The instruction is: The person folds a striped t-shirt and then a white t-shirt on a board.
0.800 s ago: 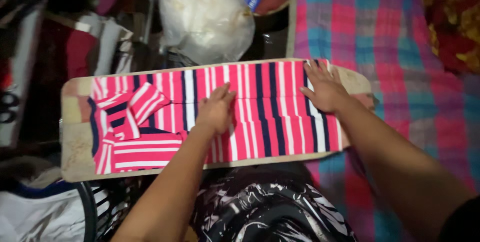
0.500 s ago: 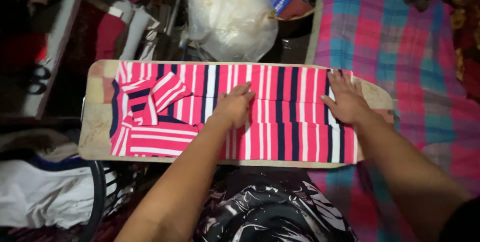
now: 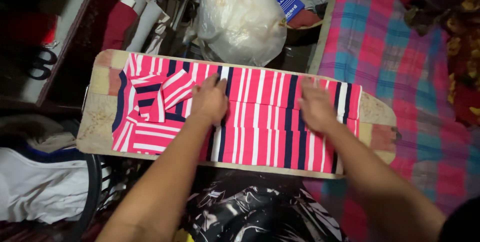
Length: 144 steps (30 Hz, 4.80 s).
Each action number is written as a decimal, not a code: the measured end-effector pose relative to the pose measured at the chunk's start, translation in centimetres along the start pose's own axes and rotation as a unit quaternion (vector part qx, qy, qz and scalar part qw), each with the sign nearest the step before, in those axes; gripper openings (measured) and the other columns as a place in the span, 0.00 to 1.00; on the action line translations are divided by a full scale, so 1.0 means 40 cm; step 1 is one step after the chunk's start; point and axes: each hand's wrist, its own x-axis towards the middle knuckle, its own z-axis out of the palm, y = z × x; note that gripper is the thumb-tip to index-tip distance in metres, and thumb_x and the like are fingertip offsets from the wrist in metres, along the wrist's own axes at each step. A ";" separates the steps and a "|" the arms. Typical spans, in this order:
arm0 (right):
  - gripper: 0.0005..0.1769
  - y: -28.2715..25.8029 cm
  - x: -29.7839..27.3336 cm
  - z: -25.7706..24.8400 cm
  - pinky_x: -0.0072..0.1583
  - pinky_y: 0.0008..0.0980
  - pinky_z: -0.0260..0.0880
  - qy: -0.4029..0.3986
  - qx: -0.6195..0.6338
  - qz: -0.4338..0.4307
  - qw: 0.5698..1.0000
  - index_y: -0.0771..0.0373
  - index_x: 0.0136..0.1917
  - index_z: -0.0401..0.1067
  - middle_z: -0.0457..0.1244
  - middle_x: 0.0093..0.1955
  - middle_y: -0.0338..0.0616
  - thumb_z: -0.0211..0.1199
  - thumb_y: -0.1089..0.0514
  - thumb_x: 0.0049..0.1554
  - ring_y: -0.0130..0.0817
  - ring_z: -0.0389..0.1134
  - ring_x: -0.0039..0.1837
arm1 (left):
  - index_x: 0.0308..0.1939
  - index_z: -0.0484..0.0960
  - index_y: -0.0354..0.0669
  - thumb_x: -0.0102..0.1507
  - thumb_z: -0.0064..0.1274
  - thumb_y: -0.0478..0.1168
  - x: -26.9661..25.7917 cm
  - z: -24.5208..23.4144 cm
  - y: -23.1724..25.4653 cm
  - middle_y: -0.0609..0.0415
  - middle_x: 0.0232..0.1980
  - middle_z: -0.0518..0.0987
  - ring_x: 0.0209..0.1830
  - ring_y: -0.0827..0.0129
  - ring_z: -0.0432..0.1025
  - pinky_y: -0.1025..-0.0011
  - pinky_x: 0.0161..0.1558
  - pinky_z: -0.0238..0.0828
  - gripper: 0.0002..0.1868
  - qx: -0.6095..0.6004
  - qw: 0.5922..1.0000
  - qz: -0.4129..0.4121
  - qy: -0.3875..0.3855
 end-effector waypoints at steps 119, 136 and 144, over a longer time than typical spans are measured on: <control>0.32 -0.019 -0.014 0.036 0.78 0.57 0.35 0.041 0.045 -0.101 0.993 0.71 0.80 0.49 0.43 0.83 0.61 0.44 0.59 0.66 0.60 0.40 0.83 | 0.80 0.39 0.45 0.69 0.37 0.50 -0.105 0.136 0.371 0.48 0.83 0.33 0.83 0.58 0.29 0.46 0.76 0.28 0.40 0.103 0.975 0.085 -0.175; 0.36 0.334 -0.253 -0.025 0.78 0.54 0.31 0.017 0.002 0.095 0.995 0.67 0.82 0.40 0.36 0.85 0.56 0.39 0.52 0.66 0.55 0.33 0.85 | 0.77 0.53 0.43 0.67 0.42 0.45 -0.127 0.127 0.223 0.47 0.81 0.50 0.81 0.59 0.44 0.44 0.75 0.38 0.35 0.077 0.995 0.031 -0.052; 0.33 0.060 -0.144 0.015 0.80 0.55 0.32 0.110 0.084 0.013 0.990 0.75 0.80 0.47 0.43 0.83 0.68 0.45 0.59 0.65 0.59 0.39 0.84 | 0.64 0.75 0.34 0.64 0.49 0.34 -0.210 0.049 -0.016 0.37 0.66 0.72 0.67 0.44 0.66 0.51 0.67 0.61 0.23 -0.107 0.973 -0.034 0.200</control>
